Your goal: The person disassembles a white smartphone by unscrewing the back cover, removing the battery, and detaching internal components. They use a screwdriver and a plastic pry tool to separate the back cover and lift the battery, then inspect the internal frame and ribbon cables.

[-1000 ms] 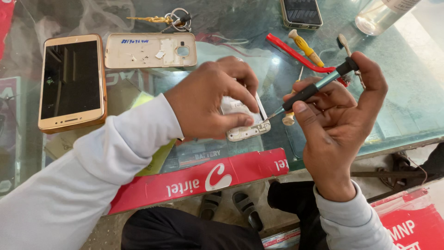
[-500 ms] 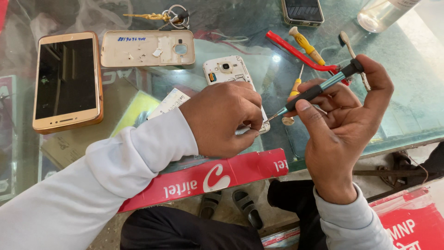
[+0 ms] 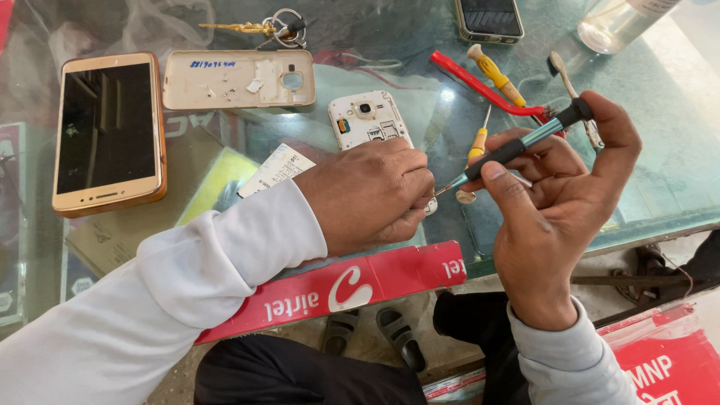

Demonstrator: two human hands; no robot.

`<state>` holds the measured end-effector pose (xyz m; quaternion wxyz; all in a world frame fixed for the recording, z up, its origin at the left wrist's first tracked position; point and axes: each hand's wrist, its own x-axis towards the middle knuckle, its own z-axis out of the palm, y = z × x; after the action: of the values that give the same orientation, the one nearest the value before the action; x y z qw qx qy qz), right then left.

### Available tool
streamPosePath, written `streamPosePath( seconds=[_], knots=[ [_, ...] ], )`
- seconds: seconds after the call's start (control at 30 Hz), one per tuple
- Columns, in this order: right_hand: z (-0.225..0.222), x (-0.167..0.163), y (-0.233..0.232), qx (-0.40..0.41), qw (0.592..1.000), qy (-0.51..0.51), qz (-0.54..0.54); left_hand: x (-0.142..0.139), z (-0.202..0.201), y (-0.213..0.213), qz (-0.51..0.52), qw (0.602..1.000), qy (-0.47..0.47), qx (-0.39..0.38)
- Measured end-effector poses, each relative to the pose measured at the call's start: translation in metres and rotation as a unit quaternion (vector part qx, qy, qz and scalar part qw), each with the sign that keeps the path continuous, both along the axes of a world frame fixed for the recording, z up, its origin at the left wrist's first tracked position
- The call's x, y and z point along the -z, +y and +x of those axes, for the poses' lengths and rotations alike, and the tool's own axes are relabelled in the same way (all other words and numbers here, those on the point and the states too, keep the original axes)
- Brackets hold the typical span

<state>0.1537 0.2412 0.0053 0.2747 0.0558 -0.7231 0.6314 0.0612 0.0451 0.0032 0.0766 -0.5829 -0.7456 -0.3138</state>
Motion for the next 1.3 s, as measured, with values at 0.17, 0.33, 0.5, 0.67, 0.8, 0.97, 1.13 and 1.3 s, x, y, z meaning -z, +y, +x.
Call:
streamPosePath(
  seconds=[0.17, 0.33, 0.5, 0.67, 0.8, 0.97, 1.13, 1.3],
  knots=[
    [0.001, 0.001, -0.001, 0.009, 1.0, 0.006, -0.015, -0.005, 0.001, -0.008, 0.002, 0.999, -0.038, 0.019],
    [0.002, 0.003, 0.001, 0.007, 1.0, 0.004, -0.022, -0.009, 0.003, -0.005, -0.003, 0.999, -0.05, 0.018],
    [0.004, 0.005, 0.004, 0.013, 1.0, 0.02, -0.008, -0.008, 0.004, -0.001, -0.015, 0.998, -0.069, 0.0],
    [0.007, 0.007, 0.003, 0.026, 0.999, 0.031, -0.036, -0.005, 0.009, 0.006, -0.043, 0.998, -0.01, -0.047],
    [0.007, 0.006, 0.002, 0.032, 0.998, 0.03, -0.046, -0.005, 0.015, 0.013, -0.068, 0.993, 0.042, -0.083],
    [0.007, 0.003, 0.0, 0.03, 0.998, 0.033, -0.049, -0.005, 0.022, 0.016, -0.111, 0.984, 0.094, -0.105],
    [0.007, 0.0, -0.001, 0.035, 0.998, 0.028, -0.05, 0.0, 0.022, 0.016, -0.104, 0.981, 0.123, -0.11],
    [0.008, 0.004, -0.001, 0.037, 0.996, 0.03, -0.076, 0.001, 0.02, 0.014, -0.049, 0.99, 0.076, -0.109]
  ],
)
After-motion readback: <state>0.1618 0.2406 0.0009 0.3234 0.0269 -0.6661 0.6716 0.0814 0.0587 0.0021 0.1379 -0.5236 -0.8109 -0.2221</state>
